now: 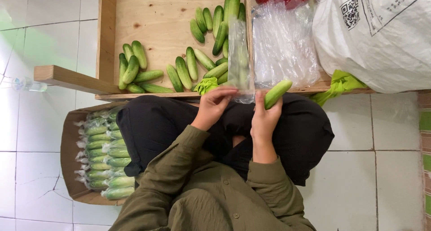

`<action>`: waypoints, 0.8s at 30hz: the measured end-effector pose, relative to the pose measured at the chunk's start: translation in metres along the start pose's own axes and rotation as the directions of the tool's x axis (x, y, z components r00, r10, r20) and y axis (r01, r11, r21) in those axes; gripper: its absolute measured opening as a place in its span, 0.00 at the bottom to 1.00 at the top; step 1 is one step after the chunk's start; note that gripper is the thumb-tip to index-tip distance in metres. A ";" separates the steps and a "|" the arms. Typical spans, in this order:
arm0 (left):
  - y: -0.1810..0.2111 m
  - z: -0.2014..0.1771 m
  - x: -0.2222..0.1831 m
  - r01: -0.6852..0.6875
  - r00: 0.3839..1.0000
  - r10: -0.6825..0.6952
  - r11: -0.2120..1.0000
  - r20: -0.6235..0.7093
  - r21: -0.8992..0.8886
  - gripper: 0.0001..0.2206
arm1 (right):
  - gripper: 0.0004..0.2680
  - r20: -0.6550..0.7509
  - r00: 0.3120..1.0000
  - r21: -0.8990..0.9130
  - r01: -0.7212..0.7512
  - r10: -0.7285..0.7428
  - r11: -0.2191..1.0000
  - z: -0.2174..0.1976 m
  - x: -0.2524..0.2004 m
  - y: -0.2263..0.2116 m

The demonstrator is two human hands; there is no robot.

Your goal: The person wipes cucumbers with a green cloth, places each one into a clear plastic bag, ties the bag, and puts the packed cucumbers into a cardboard box.

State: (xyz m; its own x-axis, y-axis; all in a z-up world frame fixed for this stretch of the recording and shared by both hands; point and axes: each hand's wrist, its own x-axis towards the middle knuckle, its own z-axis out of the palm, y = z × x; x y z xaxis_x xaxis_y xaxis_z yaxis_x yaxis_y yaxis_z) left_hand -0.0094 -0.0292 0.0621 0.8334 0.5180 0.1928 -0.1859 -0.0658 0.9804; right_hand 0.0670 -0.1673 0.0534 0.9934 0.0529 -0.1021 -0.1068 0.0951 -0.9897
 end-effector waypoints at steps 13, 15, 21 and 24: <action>0.030 -0.060 -0.034 0.160 0.941 -0.063 0.949 0.334 -0.272 0.08 | 0.15 0.209 0.977 0.286 -0.107 0.047 0.952 0.015 -0.010 0.019; 0.024 -0.079 -0.032 0.330 0.917 -0.226 0.893 0.330 -0.307 0.08 | 0.14 0.252 0.968 0.271 -0.083 0.012 0.959 0.017 -0.014 0.021; 0.002 -0.108 -0.021 0.247 0.937 -0.185 0.950 0.297 -0.189 0.36 | 0.14 0.426 0.901 0.111 0.030 -0.075 0.993 0.032 -0.036 0.020; 0.026 -0.084 -0.024 0.189 0.981 -0.172 0.954 0.090 -0.231 0.21 | 0.10 0.489 0.872 -0.041 0.062 -0.034 0.997 0.038 -0.047 0.014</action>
State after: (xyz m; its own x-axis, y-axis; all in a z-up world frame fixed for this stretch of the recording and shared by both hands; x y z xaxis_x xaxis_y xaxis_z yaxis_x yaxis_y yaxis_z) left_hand -0.0775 0.0285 0.0792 0.8963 0.4427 0.0238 -0.1402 0.2322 0.9625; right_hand 0.0170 -0.1310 0.0483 0.8488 0.5287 -0.0065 -0.0435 0.0575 -0.9974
